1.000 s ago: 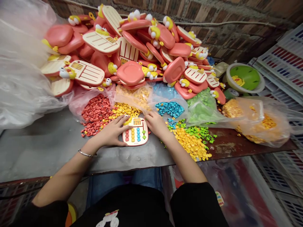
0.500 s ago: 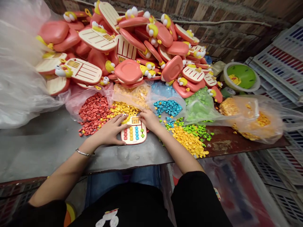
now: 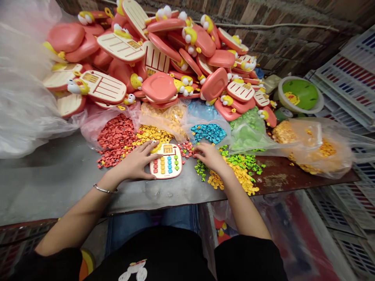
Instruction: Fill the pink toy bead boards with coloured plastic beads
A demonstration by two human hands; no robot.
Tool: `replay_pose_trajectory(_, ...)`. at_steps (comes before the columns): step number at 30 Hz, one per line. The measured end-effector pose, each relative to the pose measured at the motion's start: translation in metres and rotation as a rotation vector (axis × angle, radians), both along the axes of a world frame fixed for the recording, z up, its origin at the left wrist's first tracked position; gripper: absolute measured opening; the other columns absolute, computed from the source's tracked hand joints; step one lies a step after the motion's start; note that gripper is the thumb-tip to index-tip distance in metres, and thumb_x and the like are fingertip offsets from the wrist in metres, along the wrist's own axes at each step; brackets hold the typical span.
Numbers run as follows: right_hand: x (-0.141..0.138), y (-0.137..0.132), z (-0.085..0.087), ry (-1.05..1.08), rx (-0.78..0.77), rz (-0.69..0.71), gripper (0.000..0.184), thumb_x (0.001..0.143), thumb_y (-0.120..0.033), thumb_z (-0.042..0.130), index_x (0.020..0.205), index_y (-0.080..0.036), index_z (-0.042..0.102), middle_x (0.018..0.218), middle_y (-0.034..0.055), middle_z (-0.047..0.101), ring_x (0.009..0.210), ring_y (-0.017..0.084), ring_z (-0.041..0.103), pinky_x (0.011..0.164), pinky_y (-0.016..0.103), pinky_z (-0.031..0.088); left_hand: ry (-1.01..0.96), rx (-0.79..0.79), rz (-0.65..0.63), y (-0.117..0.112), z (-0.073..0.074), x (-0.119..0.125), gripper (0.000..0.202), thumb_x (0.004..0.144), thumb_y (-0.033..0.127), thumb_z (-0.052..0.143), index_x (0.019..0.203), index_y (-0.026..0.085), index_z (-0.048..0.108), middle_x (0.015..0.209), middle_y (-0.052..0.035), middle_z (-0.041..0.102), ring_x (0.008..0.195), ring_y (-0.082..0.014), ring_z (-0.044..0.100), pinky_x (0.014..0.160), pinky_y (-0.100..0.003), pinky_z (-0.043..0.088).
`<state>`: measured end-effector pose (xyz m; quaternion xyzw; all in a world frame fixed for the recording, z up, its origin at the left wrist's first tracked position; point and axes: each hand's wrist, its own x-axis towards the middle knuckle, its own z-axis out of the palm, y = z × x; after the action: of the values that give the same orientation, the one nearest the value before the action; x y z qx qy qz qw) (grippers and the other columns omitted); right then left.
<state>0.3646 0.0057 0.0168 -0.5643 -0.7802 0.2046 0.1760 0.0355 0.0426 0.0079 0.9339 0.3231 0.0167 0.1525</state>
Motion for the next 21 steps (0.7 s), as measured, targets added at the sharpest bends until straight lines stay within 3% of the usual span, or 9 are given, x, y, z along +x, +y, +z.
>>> replay_pose_trajectory(7,-0.03,0.01,-0.038,-0.126,0.245,0.082,0.023,0.094,-0.014,0.049,0.098,-0.02,0.07,0.107,0.0115,0.066,0.1,0.025,0.058,0.085,0.037,0.048,-0.001,0.004,-0.007,0.0,0.002,0.001,0.078,0.069,0.056,0.077,0.137,0.027,0.055,0.162,-0.0144,0.021,0.146,-0.0431,0.02,0.114,-0.056,0.03)
replay_pose_trajectory(12,-0.042,0.019,-0.033,-0.225,0.292,0.135,0.015,0.092,-0.017,0.054,0.092,-0.019,0.068,0.109,0.0128,0.066,0.098,0.027,0.058,0.081,0.039,0.049,0.0,0.0,0.002,0.0,0.001,0.001,0.078,0.068,0.057,0.077,0.137,0.026,0.055,0.162,-0.0131,0.019,0.146,-0.0435,0.02,0.114,-0.056,0.029)
replay_pose_trajectory(18,-0.056,0.022,-0.024,0.129,0.29,0.083,0.013,0.094,-0.018,0.05,0.094,-0.02,0.063,0.097,0.0086,0.065,0.093,0.022,0.061,0.082,0.034,0.051,-0.012,-0.004,0.001,0.0,0.0,0.001,0.079,0.068,0.055,0.079,0.137,0.027,0.055,0.163,-0.0115,0.019,0.147,-0.0424,0.019,0.116,-0.055,0.028)
replay_pose_trajectory(21,-0.065,0.032,-0.028,0.151,0.272,0.124,0.015,0.093,-0.019,0.049,0.087,-0.021,0.063,0.098,0.0086,0.065,0.093,0.021,0.061,0.083,0.034,0.05,-0.016,-0.007,0.006,-0.001,0.001,0.001,0.078,0.067,0.054,0.079,0.136,0.026,0.056,0.163,-0.0114,0.02,0.146,-0.0433,0.019,0.116,-0.057,0.028)
